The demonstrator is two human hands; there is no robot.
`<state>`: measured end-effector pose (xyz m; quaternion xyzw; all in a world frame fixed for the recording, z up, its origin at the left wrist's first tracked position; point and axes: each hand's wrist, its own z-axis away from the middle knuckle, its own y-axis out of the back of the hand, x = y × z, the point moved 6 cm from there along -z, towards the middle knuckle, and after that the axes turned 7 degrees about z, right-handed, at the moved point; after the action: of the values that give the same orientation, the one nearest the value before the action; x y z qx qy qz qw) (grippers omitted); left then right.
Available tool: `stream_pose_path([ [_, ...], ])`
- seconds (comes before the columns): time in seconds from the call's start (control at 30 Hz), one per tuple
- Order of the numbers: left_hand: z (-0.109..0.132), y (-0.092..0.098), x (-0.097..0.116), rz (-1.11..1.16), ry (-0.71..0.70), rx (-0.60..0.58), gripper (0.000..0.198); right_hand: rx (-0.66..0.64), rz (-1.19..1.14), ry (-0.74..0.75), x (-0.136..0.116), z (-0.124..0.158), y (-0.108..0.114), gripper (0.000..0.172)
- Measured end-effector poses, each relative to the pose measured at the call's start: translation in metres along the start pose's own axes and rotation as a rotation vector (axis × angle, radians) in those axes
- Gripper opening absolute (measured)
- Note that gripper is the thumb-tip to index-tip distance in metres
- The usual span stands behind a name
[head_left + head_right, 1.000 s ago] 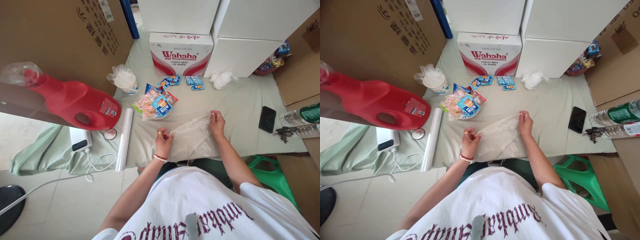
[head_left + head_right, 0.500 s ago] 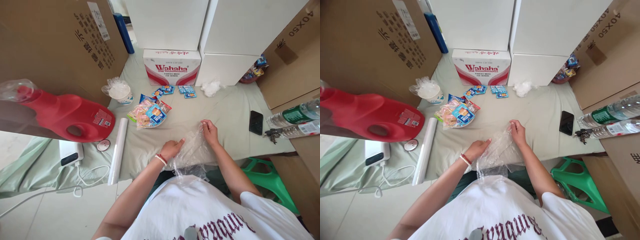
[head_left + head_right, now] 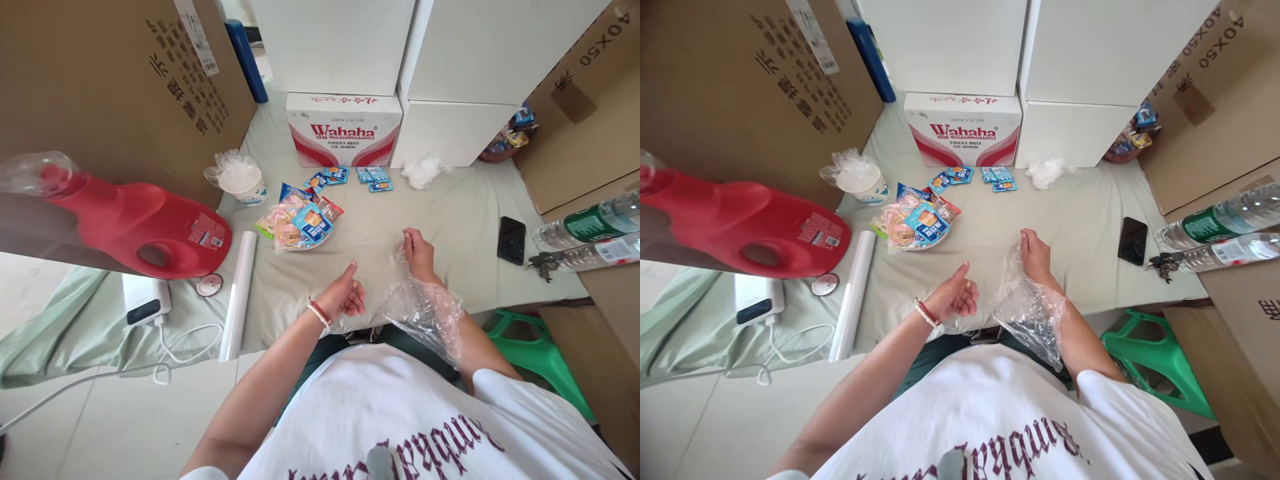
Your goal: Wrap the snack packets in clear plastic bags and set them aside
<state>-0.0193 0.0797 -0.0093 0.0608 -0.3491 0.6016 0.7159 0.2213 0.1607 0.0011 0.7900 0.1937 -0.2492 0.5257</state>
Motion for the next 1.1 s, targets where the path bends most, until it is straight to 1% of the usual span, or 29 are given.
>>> stream_pose_path([
  [0.07, 0.006, -0.021, -0.013, -0.124, 0.147, -0.151, 0.097, 0.019, 0.081, 0.042, -0.006, -0.004, -0.001, 0.049],
  [0.13, 0.011, -0.042, -0.028, -0.198, 0.245, -0.276, 0.103, 0.043, 0.126, 0.063, -0.011, -0.006, 0.0, 0.049],
  [0.17, 0.013, -0.052, -0.037, -0.2, 0.297, -0.348, 0.104, 0.053, 0.133, 0.066, -0.013, -0.006, 0.0, 0.048],
  [0.23, 0.014, -0.071, -0.05, -0.083, 0.36, -0.462, 0.103, 0.071, 0.129, 0.063, -0.016, -0.007, 0.002, 0.049],
  [0.27, 0.012, -0.077, -0.052, 0.032, 0.344, -0.47, 0.097, 0.079, 0.121, 0.06, -0.016, -0.006, 0.004, 0.049],
  [0.3, 0.007, -0.079, -0.05, 0.164, 0.281, -0.428, 0.085, 0.09, 0.111, 0.056, -0.015, -0.006, 0.005, 0.05],
  [0.33, 0.0, -0.075, -0.045, 0.292, 0.184, -0.343, 0.071, 0.103, 0.099, 0.051, -0.014, -0.006, 0.007, 0.052],
  [0.37, -0.006, -0.067, -0.038, 0.397, 0.069, -0.234, 0.057, 0.116, 0.086, 0.045, -0.013, -0.005, 0.009, 0.053],
  [0.4, -0.011, -0.056, -0.03, 0.472, -0.046, -0.123, 0.047, 0.124, 0.071, 0.038, -0.011, -0.005, 0.011, 0.054],
  [0.43, -0.015, -0.043, -0.021, 0.513, -0.157, -0.022, 0.043, 0.129, 0.055, 0.028, -0.008, -0.005, 0.013, 0.055],
  [0.5, -0.018, -0.014, 0.0, 0.514, -0.364, 0.148, 0.043, 0.123, 0.024, 0.01, -0.003, -0.008, 0.016, 0.054],
  [0.57, -0.018, 0.014, 0.022, 0.437, -0.547, 0.296, 0.045, 0.102, -0.004, -0.002, 0.002, -0.015, 0.017, 0.053],
  [0.63, -0.02, 0.035, 0.036, 0.323, -0.65, 0.392, 0.046, 0.077, -0.022, -0.004, 0.008, -0.024, 0.016, 0.052],
  [0.7, -0.025, 0.049, 0.042, 0.22, -0.675, 0.465, 0.045, 0.054, -0.033, -0.002, 0.014, -0.035, 0.01, 0.051],
  [0.77, -0.031, 0.056, 0.039, 0.15, -0.671, 0.54, 0.04, 0.034, -0.037, 0.003, 0.022, -0.043, 0.002, 0.051],
  [0.83, -0.035, 0.059, 0.032, 0.107, -0.664, 0.617, 0.032, -0.006, -0.027, 0.005, 0.03, -0.049, -0.01, 0.05],
  [0.9, -0.035, 0.059, 0.025, 0.065, -0.669, 0.692, 0.03, -0.088, 0.008, 0.003, 0.038, -0.054, -0.022, 0.05],
  [0.93, -0.032, 0.058, 0.024, -0.004, -0.691, 0.754, 0.033, -0.134, 0.027, 0.0, 0.041, -0.057, -0.026, 0.051],
  [1.0, -0.02, 0.053, 0.026, -0.262, -0.767, 0.907, 0.04, -0.185, 0.05, -0.019, 0.047, -0.064, -0.028, 0.052],
  [1.03, -0.014, 0.048, 0.028, -0.436, -0.808, 0.971, 0.04, -0.169, 0.062, -0.03, 0.048, -0.068, -0.023, 0.054],
  [1.07, -0.01, 0.041, 0.031, -0.618, -0.841, 1.006, 0.037, -0.124, 0.078, -0.034, 0.047, -0.071, -0.015, 0.055],
  [1.1, -0.008, 0.034, 0.033, -0.785, -0.862, 0.999, 0.034, -0.062, 0.101, -0.023, 0.043, -0.073, -0.004, 0.056],
])
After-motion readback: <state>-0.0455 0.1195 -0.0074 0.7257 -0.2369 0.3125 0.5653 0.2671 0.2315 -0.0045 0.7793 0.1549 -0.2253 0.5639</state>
